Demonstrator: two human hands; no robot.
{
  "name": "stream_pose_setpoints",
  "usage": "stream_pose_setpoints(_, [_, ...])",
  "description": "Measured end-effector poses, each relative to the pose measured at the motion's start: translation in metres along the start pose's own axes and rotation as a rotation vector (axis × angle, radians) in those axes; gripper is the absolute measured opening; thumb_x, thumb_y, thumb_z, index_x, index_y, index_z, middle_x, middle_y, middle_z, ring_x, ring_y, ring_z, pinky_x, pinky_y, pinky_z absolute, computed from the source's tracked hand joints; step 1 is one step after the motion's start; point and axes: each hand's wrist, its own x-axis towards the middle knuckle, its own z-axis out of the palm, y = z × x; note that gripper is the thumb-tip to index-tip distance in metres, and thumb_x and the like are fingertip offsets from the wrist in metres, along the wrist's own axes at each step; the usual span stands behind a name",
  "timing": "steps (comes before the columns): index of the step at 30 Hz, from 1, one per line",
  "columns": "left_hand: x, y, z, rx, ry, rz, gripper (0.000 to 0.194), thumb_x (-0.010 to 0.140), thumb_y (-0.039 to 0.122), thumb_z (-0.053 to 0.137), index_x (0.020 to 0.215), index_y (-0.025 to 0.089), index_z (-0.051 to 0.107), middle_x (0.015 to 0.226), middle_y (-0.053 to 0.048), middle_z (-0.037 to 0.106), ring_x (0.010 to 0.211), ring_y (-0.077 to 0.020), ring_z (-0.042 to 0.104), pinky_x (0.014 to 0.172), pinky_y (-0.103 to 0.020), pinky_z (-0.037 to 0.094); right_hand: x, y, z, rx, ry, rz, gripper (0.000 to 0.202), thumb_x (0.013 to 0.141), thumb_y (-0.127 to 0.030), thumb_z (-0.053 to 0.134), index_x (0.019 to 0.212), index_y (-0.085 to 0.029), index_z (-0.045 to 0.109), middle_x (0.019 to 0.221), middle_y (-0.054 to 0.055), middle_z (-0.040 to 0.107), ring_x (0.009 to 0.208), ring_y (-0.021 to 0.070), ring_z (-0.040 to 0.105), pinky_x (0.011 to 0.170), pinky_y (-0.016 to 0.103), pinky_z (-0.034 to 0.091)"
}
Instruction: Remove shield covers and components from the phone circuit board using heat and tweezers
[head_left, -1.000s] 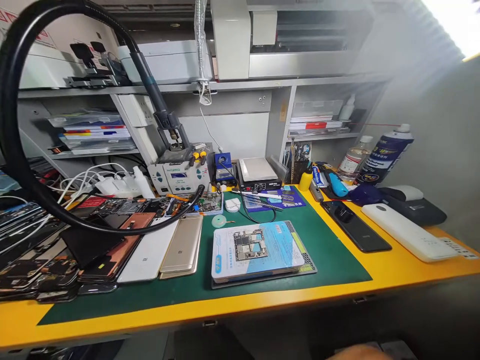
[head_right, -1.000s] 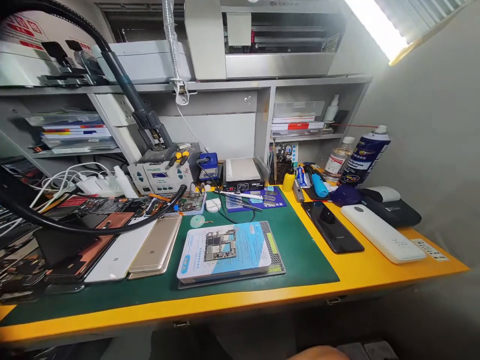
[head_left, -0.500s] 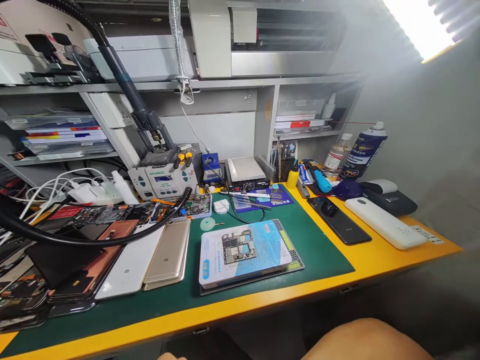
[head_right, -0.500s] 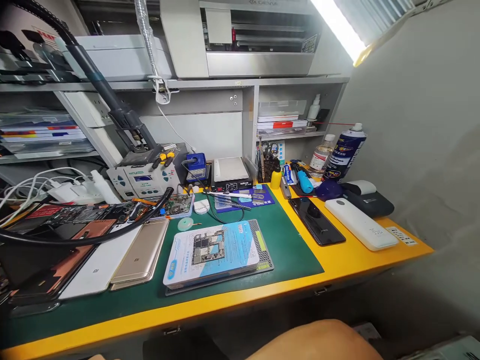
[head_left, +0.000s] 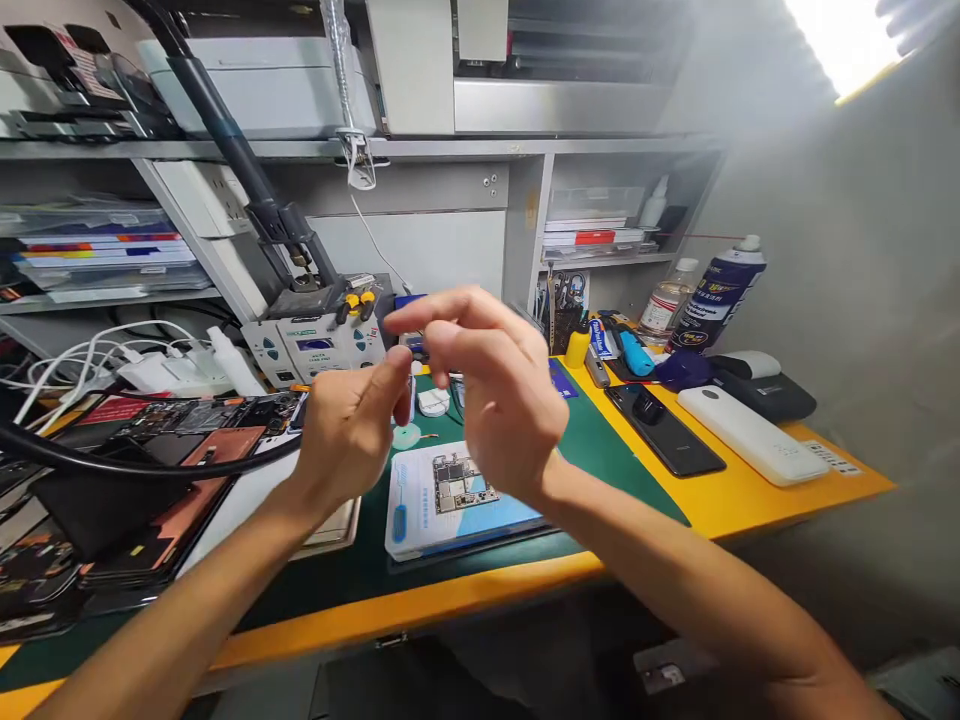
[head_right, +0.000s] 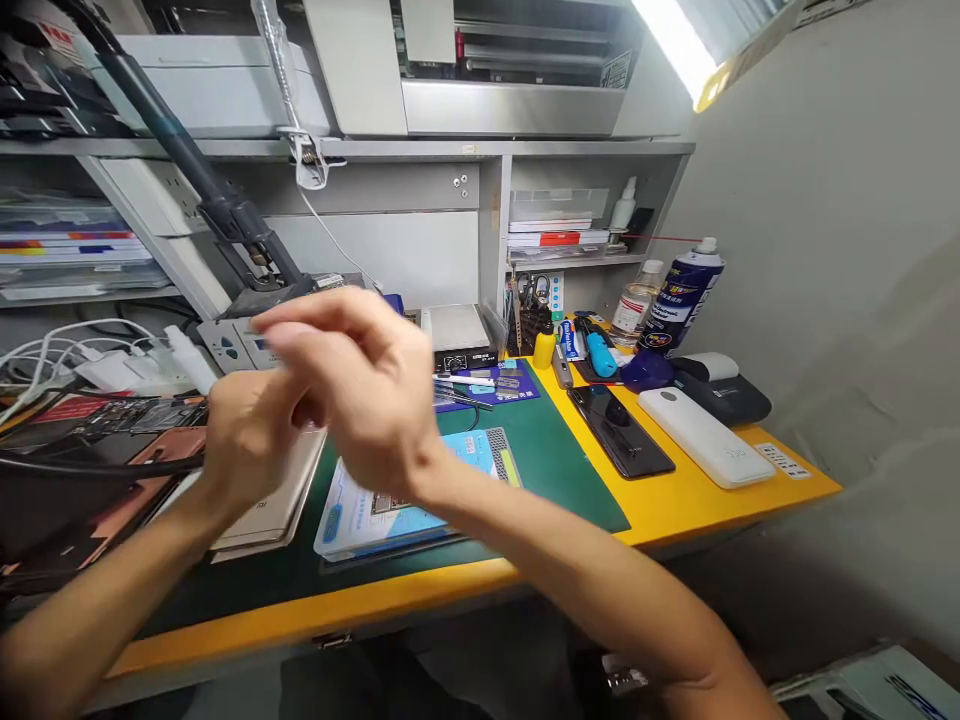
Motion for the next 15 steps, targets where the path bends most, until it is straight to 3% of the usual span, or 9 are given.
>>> stream_pose_setpoints(1, [0.006,-0.007,-0.004,0.012,-0.019,0.011,0.044,0.109,0.057,0.068,0.105,0.013,0.071,0.088,0.001,0.069,0.074,-0.0099,0.065,0.071,-0.025,0.06,0.013,0.009,-0.017,-0.036,-0.026,-0.048,0.017,0.084,-0.032,0.063,0.089,-0.022,0.075,0.096,0.004,0.078,0.081,0.0177,0.07,0.074,0.033,0.063])
stream_pose_setpoints(3, [0.012,-0.022,-0.01,0.031,-0.063,0.067,0.048,0.109,0.059,0.066,0.094,0.014,0.069,0.076,0.004,0.061,0.063,-0.0075,0.055,0.064,-0.022,0.053,0.035,0.027,-0.055,-0.367,0.0,0.013,0.027,0.084,-0.027,0.052,0.099,-0.021,0.073,0.098,0.005,0.076,0.087,0.0186,0.069,0.077,0.033,0.059])
stream_pose_setpoints(4, [0.011,-0.03,-0.011,0.038,-0.088,0.106,0.048,0.108,0.06,0.066,0.093,0.014,0.07,0.076,0.004,0.062,0.064,-0.0079,0.055,0.065,-0.023,0.052,0.043,0.036,-0.076,-0.588,-0.056,0.094,0.029,0.087,-0.026,0.048,0.102,-0.021,0.072,0.096,0.004,0.074,0.084,0.0178,0.067,0.074,0.031,0.056])
stream_pose_setpoints(8, [-0.001,-0.054,0.0,0.027,-0.139,0.261,0.032,0.107,0.045,0.064,0.099,0.019,0.079,0.087,-0.001,0.071,0.084,-0.0132,0.065,0.081,-0.029,0.052,0.06,0.058,-0.138,-0.853,-0.346,0.344,0.018,0.089,-0.031,0.067,0.086,-0.016,0.077,0.07,0.002,0.07,0.062,0.0171,0.058,0.059,0.03,0.044])
stream_pose_setpoints(11, [-0.009,-0.062,0.011,-0.008,-0.122,0.307,0.019,0.106,0.031,0.063,0.107,0.022,0.08,0.1,-0.003,0.076,0.099,-0.0155,0.067,0.091,-0.031,0.053,0.056,0.067,-0.156,-1.053,-0.535,0.452,0.016,0.09,-0.027,0.075,0.084,-0.016,0.084,0.071,0.004,0.076,0.063,0.0183,0.062,0.062,0.031,0.041])
stream_pose_setpoints(15, [-0.018,-0.064,0.01,-0.046,-0.086,0.36,0.017,0.101,0.016,0.067,0.112,0.025,0.076,0.105,-0.001,0.076,0.105,-0.0157,0.067,0.098,-0.03,0.054,0.046,0.08,-0.16,-1.269,-0.673,0.49,0.018,0.098,-0.024,0.073,0.096,-0.015,0.089,0.088,0.011,0.084,0.078,0.0248,0.071,0.07,0.033,0.04])
